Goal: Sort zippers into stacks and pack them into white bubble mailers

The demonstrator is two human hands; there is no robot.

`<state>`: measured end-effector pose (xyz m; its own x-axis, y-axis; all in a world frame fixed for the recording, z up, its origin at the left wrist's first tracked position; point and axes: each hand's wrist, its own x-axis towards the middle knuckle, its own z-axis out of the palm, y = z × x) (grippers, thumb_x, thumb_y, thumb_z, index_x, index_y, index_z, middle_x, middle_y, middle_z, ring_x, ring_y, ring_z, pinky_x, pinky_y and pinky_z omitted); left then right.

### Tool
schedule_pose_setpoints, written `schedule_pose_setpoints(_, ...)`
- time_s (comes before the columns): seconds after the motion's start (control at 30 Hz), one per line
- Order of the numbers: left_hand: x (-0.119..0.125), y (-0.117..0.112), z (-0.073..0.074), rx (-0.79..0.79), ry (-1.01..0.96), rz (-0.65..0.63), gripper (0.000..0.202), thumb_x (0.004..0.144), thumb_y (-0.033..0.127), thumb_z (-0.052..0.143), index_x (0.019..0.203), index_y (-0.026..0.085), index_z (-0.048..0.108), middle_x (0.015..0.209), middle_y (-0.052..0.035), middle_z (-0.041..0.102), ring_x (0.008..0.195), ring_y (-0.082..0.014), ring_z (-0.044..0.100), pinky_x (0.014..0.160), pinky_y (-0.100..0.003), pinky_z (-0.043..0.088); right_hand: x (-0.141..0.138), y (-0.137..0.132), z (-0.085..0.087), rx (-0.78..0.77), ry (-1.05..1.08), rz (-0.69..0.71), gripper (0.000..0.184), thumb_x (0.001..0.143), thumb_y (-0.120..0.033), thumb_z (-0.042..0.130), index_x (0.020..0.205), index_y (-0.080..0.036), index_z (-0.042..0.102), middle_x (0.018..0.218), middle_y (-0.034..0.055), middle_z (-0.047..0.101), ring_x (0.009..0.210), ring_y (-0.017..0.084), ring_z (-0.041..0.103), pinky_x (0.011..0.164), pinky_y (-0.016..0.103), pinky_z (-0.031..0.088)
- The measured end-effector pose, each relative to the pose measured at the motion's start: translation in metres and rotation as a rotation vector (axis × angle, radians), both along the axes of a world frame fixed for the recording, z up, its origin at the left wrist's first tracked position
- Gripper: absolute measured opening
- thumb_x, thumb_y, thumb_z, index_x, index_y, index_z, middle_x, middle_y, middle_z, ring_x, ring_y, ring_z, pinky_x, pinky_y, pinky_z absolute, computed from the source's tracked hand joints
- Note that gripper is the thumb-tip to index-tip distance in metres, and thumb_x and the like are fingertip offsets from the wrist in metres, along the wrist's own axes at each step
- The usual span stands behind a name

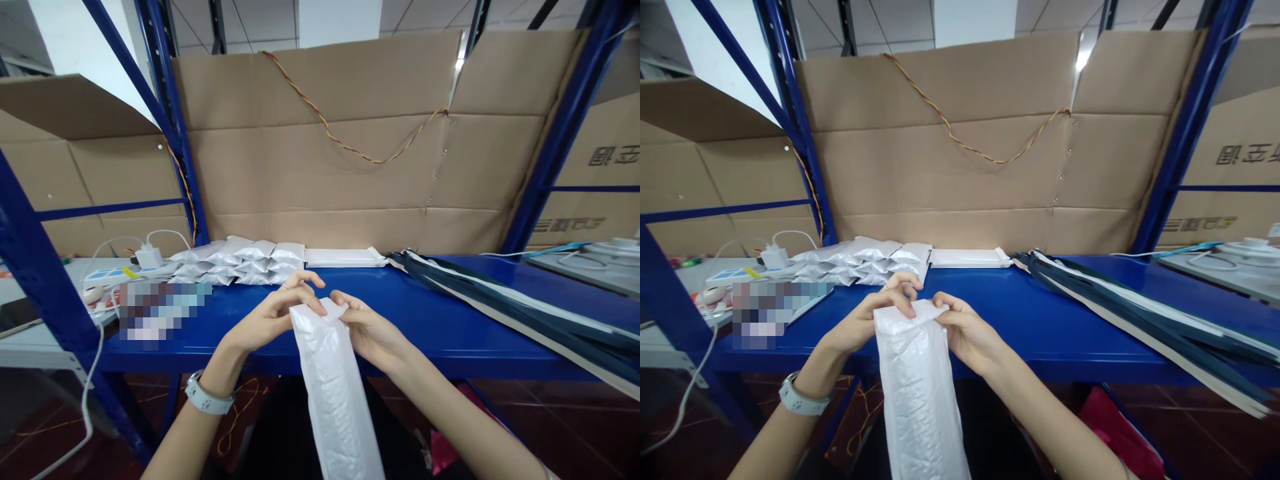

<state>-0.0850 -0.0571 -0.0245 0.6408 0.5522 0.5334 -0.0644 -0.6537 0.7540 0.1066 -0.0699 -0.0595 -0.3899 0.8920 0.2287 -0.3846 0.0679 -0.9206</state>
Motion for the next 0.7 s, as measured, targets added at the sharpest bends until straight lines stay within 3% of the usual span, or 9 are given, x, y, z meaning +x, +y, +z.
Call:
schedule_pose_setpoints(0.07, 0.001, 0.000, 0.002, 0.078, -0.029, 0.045, 0.023, 0.084, 0.041, 0.058, 0.075, 0.022, 0.068, 0.116, -0.0086, 0.051, 0.108, -0.0233, 0.049, 0.097, -0.037, 0.037, -0.007, -0.002, -0.003, 0.072, -0.047, -0.055, 0.023, 0.074, -0.023, 0.060, 0.090, -0.022, 0.043, 0.081, 0.0000, 0.055, 0.068, 0.013, 0.057, 0.064, 0.025, 0.048)
schedule_pose_setpoints(0.13, 0.000, 0.003, 0.005, 0.099, -0.069, 0.093, 0.027, 0.086, 0.043, 0.055, 0.075, 0.021, 0.066, 0.106, -0.0089, 0.056, 0.106, -0.0237, 0.050, 0.097, -0.037, 0.037, -0.011, -0.008, -0.007, 0.219, -0.126, -0.247, 0.032, 0.081, -0.027, 0.055, 0.109, -0.024, 0.041, 0.100, 0.0046, 0.056, 0.082, 0.017, 0.060, 0.072, 0.031, 0.051)
schedule_pose_setpoints(0.2, -0.004, 0.012, 0.012, 0.089, -0.074, 0.157, 0.027, 0.086, 0.043, 0.053, 0.078, 0.020, 0.064, 0.095, -0.0081, 0.059, 0.098, -0.0231, 0.054, 0.092, -0.036, 0.039, -0.008, -0.017, -0.011, 0.455, -0.235, -0.548, 0.043, 0.084, -0.028, 0.054, 0.122, -0.028, 0.036, 0.120, 0.0091, 0.049, 0.099, 0.021, 0.058, 0.078, 0.036, 0.051)
schedule_pose_setpoints(0.27, -0.011, 0.028, 0.021, 0.079, -0.031, 0.243, 0.025, 0.085, 0.042, 0.055, 0.080, 0.019, 0.064, 0.085, -0.0060, 0.059, 0.088, -0.0211, 0.055, 0.083, -0.032, 0.041, 0.001, -0.029, -0.017, 0.805, -0.385, -0.780, 0.053, 0.083, -0.024, 0.057, 0.129, -0.032, 0.034, 0.133, 0.0108, 0.040, 0.116, 0.026, 0.050, 0.084, 0.041, 0.050)
schedule_pose_setpoints(0.37, -0.019, 0.058, 0.039, 0.049, 0.024, 0.349, 0.022, 0.082, 0.039, 0.058, 0.080, 0.018, 0.065, 0.080, -0.0043, 0.060, 0.078, -0.0184, 0.053, 0.073, -0.028, 0.039, 0.014, -0.046, -0.024, 1.434, -0.687, -0.738, 0.061, 0.082, -0.020, 0.059, 0.134, -0.038, 0.035, 0.139, 0.0063, 0.040, 0.133, 0.029, 0.034, 0.098, 0.049, 0.042)
schedule_pose_setpoints(0.43, -0.019, 0.078, 0.049, 0.017, 0.020, 0.377, 0.021, 0.080, 0.036, 0.059, 0.081, 0.016, 0.067, 0.082, -0.0052, 0.062, 0.078, -0.0182, 0.053, 0.072, -0.027, 0.038, 0.016, -0.050, -0.027, 1.682, -0.895, -0.598, 0.056, 0.083, -0.026, 0.060, 0.134, -0.037, 0.040, 0.137, 0.0043, 0.048, 0.137, 0.030, 0.027, 0.104, 0.054, 0.035)
schedule_pose_setpoints(0.5, -0.017, 0.094, 0.054, -0.019, 0.012, 0.383, 0.021, 0.079, 0.032, 0.060, 0.084, 0.015, 0.070, 0.086, -0.0070, 0.065, 0.079, -0.0187, 0.054, 0.072, -0.028, 0.038, 0.013, -0.045, -0.028, 1.713, -1.068, -0.537, 0.052, 0.086, -0.028, 0.057, 0.135, -0.031, 0.042, 0.138, 0.0063, 0.049, 0.139, 0.032, 0.023, 0.105, 0.059, 0.031)
schedule_pose_setpoints(0.57, -0.013, 0.107, 0.056, -0.061, 0.024, 0.369, 0.021, 0.077, 0.029, 0.061, 0.086, 0.014, 0.071, 0.089, -0.0085, 0.067, 0.080, -0.0194, 0.056, 0.073, -0.028, 0.039, 0.007, -0.034, -0.028, 1.669, -1.164, -0.547, 0.052, 0.088, -0.019, 0.052, 0.138, -0.027, 0.041, 0.143, 0.0103, 0.044, 0.139, 0.033, 0.022, 0.103, 0.063, 0.030)
schedule_pose_setpoints(0.7, -0.007, 0.127, 0.053, -0.151, 0.082, 0.338, 0.020, 0.074, 0.026, 0.064, 0.087, 0.013, 0.072, 0.091, -0.0107, 0.068, 0.079, -0.0208, 0.058, 0.072, -0.031, 0.041, -0.001, -0.009, -0.025, 1.575, -1.152, -0.565, 0.056, 0.088, 0.001, 0.039, 0.139, -0.021, 0.039, 0.146, 0.0162, 0.036, 0.140, 0.027, 0.022, 0.104, 0.052, 0.038)
